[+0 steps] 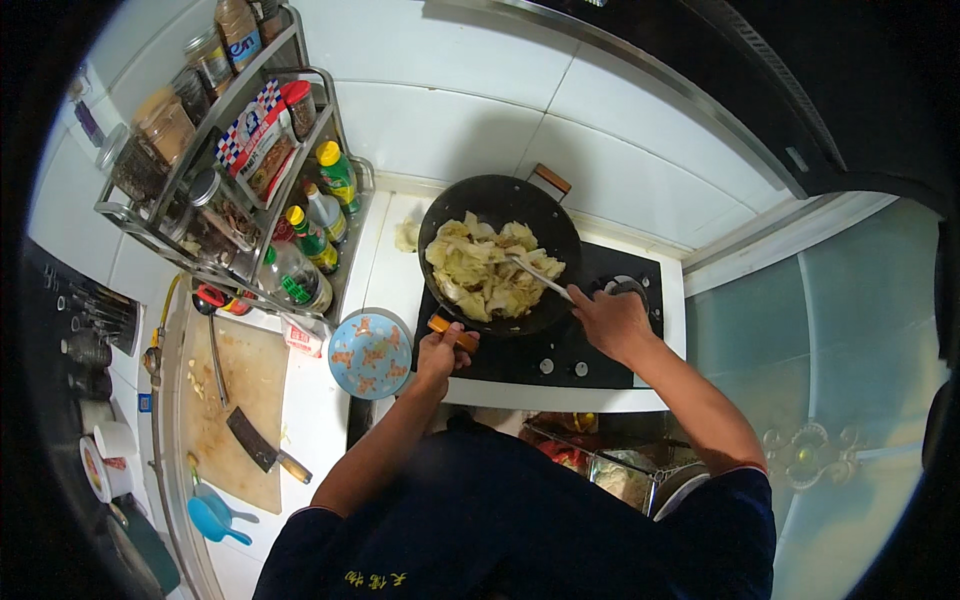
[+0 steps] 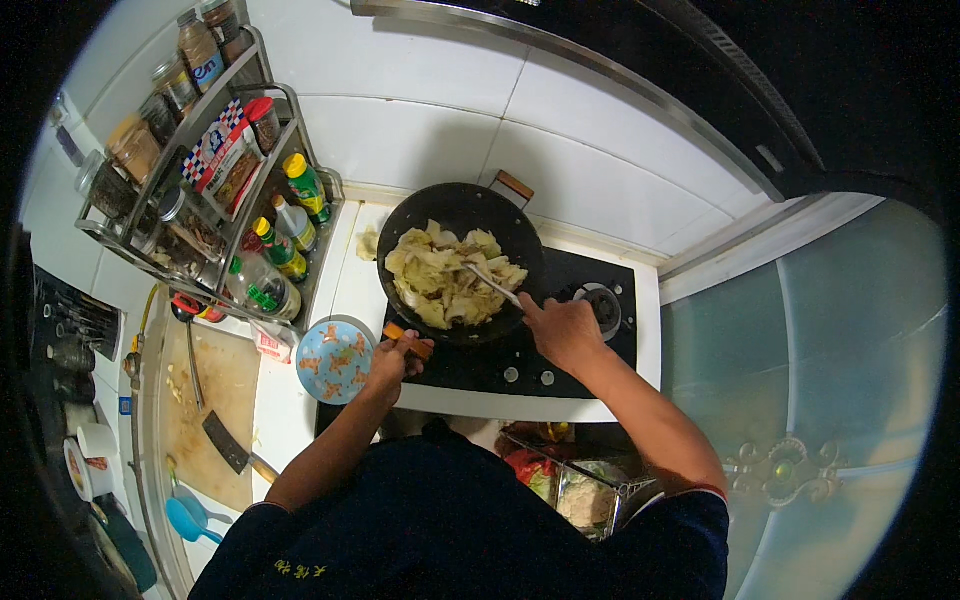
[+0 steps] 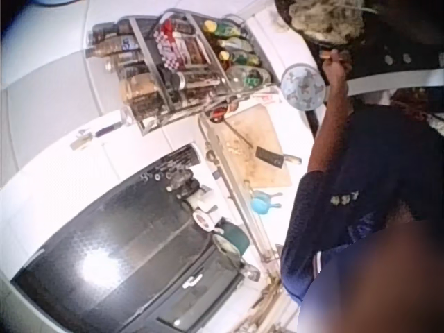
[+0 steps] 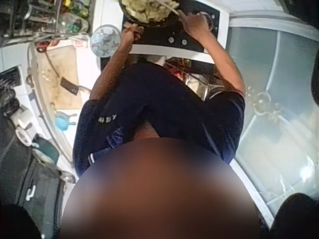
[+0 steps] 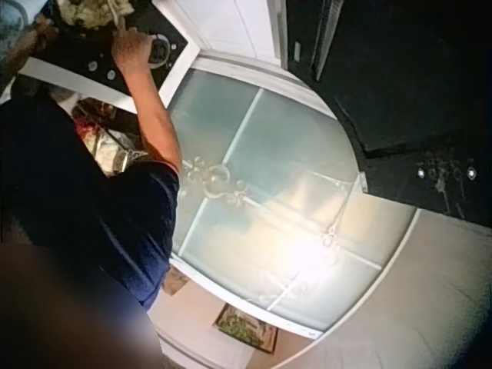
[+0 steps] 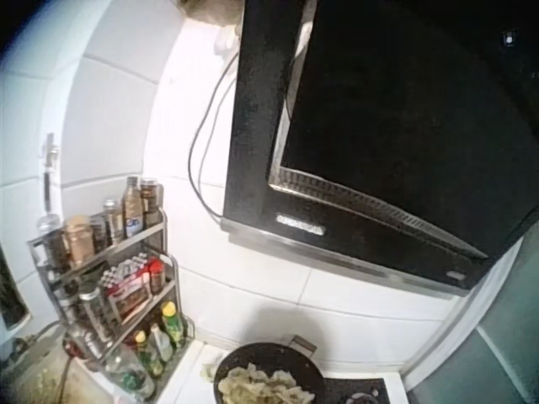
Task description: The person chops cabbage on a cutting board using a cleaver and transfers it into a wok on a stovetop. They add water, salt, soy sauce, and another seasoning, then stir the cabbage with a spatula while it cooks.
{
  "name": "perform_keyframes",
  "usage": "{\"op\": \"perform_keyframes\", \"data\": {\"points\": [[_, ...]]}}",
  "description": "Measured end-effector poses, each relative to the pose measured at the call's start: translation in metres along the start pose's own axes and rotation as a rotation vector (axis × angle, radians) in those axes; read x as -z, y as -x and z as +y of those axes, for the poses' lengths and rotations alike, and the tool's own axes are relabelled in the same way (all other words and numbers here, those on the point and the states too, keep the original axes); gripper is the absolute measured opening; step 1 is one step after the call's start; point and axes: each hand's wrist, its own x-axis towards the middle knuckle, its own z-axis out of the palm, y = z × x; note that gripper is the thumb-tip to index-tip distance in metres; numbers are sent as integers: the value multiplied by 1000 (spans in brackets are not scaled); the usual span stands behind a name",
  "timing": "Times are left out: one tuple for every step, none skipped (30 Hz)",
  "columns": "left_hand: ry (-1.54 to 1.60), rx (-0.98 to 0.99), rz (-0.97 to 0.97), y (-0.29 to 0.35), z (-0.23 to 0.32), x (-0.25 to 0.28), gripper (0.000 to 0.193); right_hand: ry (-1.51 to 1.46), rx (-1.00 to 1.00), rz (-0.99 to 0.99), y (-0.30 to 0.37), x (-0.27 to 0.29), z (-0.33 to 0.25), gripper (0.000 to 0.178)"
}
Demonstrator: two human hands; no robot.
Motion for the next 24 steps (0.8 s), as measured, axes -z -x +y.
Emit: {"op": "perform_keyframes", "data": {"points": [[3,-1,8,1,1,0,29,-8,-5,2,8,4,1,37],[-7,11,-9,-1,-1,1,30,-16,-8,5,15,9,3,38],[-17,21,-22,-5,-5,4,30,-61,-42,30,20,17,5,38],[-26,32,-29,-4,-4,6,31,-109,-71,54,23,25,7,38],[-44,29,-24,-3,-4,6,37,-157,-97,76,25,33,6,38],[-29,36,-43,-1,-5,7,39,-203,-192,81,27,39,1,37],[-11,43,-63,-2,-6,9,41,-243,-231,109,28,39,-2,35],[7,50,-83,-2,-5,14,43,-283,-270,136,28,39,-4,34],[-98,159,-15,8,12,14,43,-324,-331,134,30,41,-6,31],[-117,85,37,6,12,25,43,-343,-352,139,33,38,-7,31],[-138,12,87,2,11,46,42,-362,-375,144,36,34,-7,31],[-165,-64,136,-7,10,69,42,-382,-403,153,38,30,-9,30],[-260,-305,216,-39,-5,107,46,-422,-440,140,39,32,-13,32],[-357,-545,299,-69,-15,140,49,-462,-466,137,41,28,-16,32],[-554,-553,433,-86,0,150,45,-498,-500,138,45,22,-17,33],[-753,-553,570,-104,17,155,41,-535,-532,138,51,16,-18,33],[-870,-467,661,-121,26,161,38,-588,-534,151,54,5,-15,33],[-981,-381,739,-142,32,164,37,-640,-546,156,57,1,-16,33],[-992,-370,769,-159,35,165,38,-664,-567,126,58,1,-18,33],[-1003,-357,799,-174,36,165,39,-687,-587,96,58,3,-20,33],[-1018,-346,821,-186,34,161,41,-708,-614,90,60,5,-23,32],[-1034,-429,813,-192,33,159,41,-737,-640,84,62,7,-26,32],[-1050,-511,805,-197,31,156,40,-765,-665,78,64,6,-27,32],[-1066,-598,793,-200,31,153,39,-779,-679,77,68,2,-27,32]]}}
